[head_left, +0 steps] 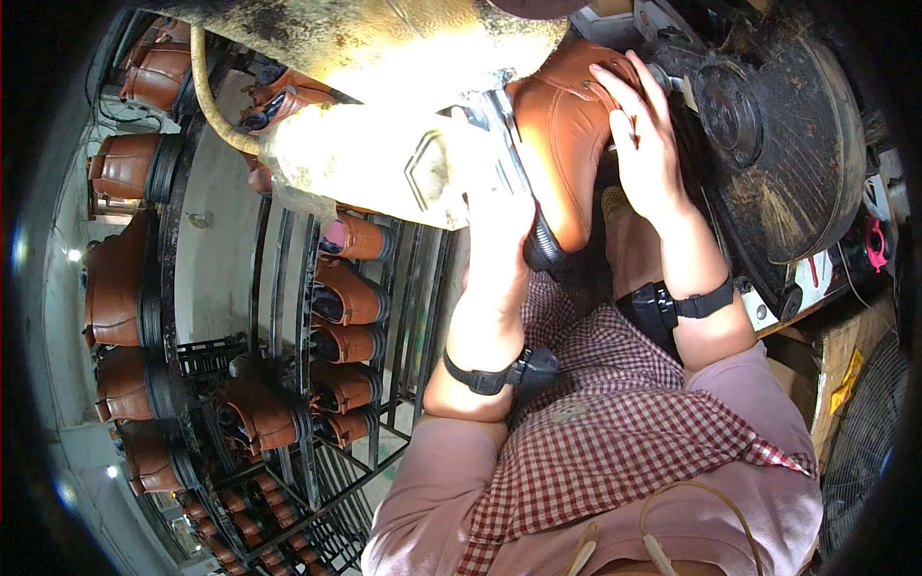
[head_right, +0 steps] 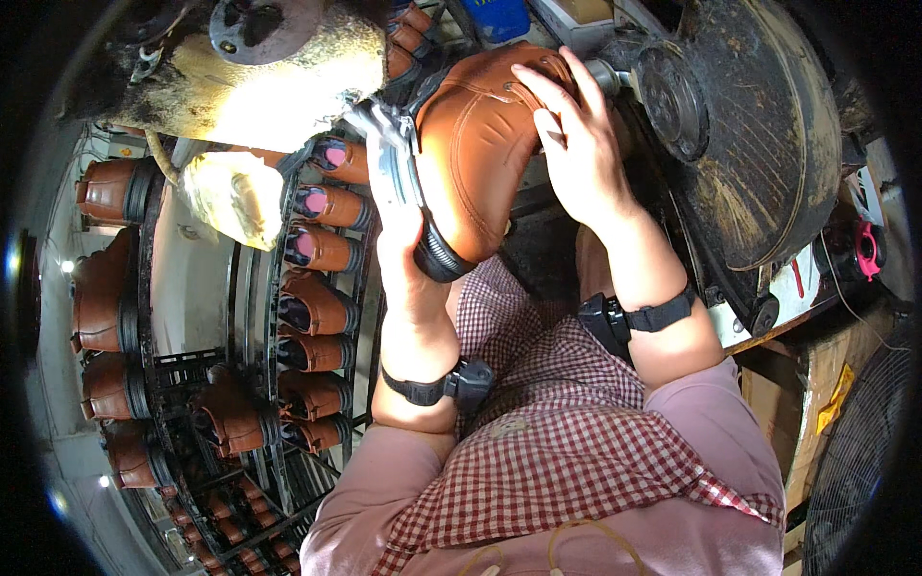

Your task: The person sews a brown shoe with a machine, trims the thread with shears, and places it on a rack. They then remove a bobbin from the machine, disassemble and oil it, and reassemble the bobbin before reinstalling it.

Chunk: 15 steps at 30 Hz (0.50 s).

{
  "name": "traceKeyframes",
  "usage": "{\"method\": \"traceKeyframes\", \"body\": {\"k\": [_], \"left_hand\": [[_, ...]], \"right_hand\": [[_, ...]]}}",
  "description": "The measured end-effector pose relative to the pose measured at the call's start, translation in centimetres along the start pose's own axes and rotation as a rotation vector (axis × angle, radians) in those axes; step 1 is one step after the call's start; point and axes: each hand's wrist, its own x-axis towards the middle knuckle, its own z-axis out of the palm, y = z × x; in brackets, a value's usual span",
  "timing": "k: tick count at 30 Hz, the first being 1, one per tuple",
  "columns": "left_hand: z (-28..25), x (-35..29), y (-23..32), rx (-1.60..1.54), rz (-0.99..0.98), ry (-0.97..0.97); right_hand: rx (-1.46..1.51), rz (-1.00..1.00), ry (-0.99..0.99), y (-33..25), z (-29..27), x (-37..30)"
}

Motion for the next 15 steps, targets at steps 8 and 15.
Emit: {"method": "traceKeyframes", "body": {"k": [8, 15], "left_hand": [[2.8, 3.7, 0.3, -0.181, 0.088, 0.039], [4.8, 4.3, 1.9, -0.041, -0.001, 0.286]], "right_hand": [[-0.308, -0.134, -0.040, 1.4, 0.0, 0.9], [-0.255, 0.037, -0.238, -0.4, -1.2, 0.1]]}}
